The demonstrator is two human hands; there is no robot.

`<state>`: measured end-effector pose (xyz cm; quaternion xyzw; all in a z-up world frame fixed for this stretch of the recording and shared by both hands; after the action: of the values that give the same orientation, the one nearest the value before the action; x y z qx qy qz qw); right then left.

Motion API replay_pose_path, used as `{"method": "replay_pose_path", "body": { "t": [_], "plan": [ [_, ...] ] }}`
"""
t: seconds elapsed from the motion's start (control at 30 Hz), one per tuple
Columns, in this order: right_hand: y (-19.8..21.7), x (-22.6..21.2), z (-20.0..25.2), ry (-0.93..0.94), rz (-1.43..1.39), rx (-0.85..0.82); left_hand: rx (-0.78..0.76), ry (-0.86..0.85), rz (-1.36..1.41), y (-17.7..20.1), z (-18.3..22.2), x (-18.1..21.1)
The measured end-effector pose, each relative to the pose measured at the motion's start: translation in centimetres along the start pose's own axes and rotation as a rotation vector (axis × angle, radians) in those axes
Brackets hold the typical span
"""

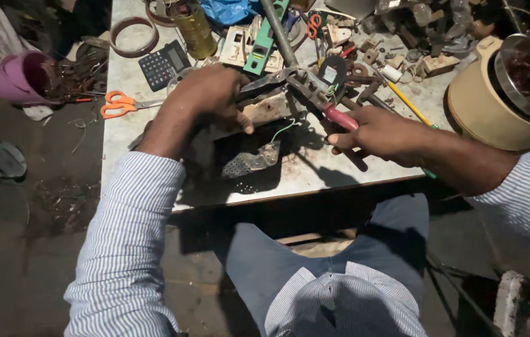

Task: The person disassembles a metal electronic casing on a cluttered workbench using pliers and a screwdriver. They remove components, pry open sections, and manipulate wires and internal parts throughout the clip.

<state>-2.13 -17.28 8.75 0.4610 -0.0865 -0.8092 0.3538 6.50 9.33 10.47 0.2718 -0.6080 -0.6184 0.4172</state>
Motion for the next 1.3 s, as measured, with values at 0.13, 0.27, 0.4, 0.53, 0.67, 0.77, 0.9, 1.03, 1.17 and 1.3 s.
{"method": "replay_pose_path", "body": {
  "t": [0.13,0.27,0.4,0.53,0.67,0.77,0.9,1.03,1.17,1.3],
  "plan": [
    [-0.2,-1.0,-0.4,-0.017,0.038,0.035,0.045,-0.028,-0.004,0.5,0.1,0.1],
    [-0.1,-2.2,-0.4,-0.027,0.068,0.09,0.066,-0.023,-0.019,0.7,0.0,-0.4],
    [0.3,-2.7,-0.2,-0.115,0.174,0.129,0.114,-0.089,-0.054,0.8,0.1,-0.2],
    [0.2,-3.8,0.1,-0.138,0.08,0.056,0.131,-0.122,-0.084,1.0,0.3,-0.1],
    [-0.4,-4.9,0.3,-0.147,0.219,0.061,0.119,-0.131,-0.106,0.8,0.0,-0.4],
    [-0.8,-5.0,0.7,-0.179,0.25,0.098,0.163,-0.127,-0.022,1.1,-0.1,-0.6],
    [-1.4,-4.9,0.6,-0.187,0.285,0.116,0.103,-0.094,0.025,0.8,-0.3,-1.1],
    [-1.6,-5.5,0.1,-0.093,0.214,0.118,0.066,-0.103,0.008,1.1,-0.9,-1.7],
    [-1.9,-5.4,-0.7,-0.09,0.19,0.081,-0.058,-0.031,0.006,0.7,-1.0,-3.0],
    [-1.9,-4.3,-2.6,-0.003,0.161,0.052,0.043,-0.168,0.095,1.5,-1.2,-2.8]
  ]
}}
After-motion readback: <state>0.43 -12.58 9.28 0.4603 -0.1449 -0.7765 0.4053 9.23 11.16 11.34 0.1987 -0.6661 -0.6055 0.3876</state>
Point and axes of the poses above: each hand's wrist, its own z-axis away from the middle knuckle, its own y-axis out of the back of the hand, x = y × z, the point moved 6 cm from there along -z, towards the middle knuckle, and after that the axes turned 5 degrees about -y, right-handed, at the moved point
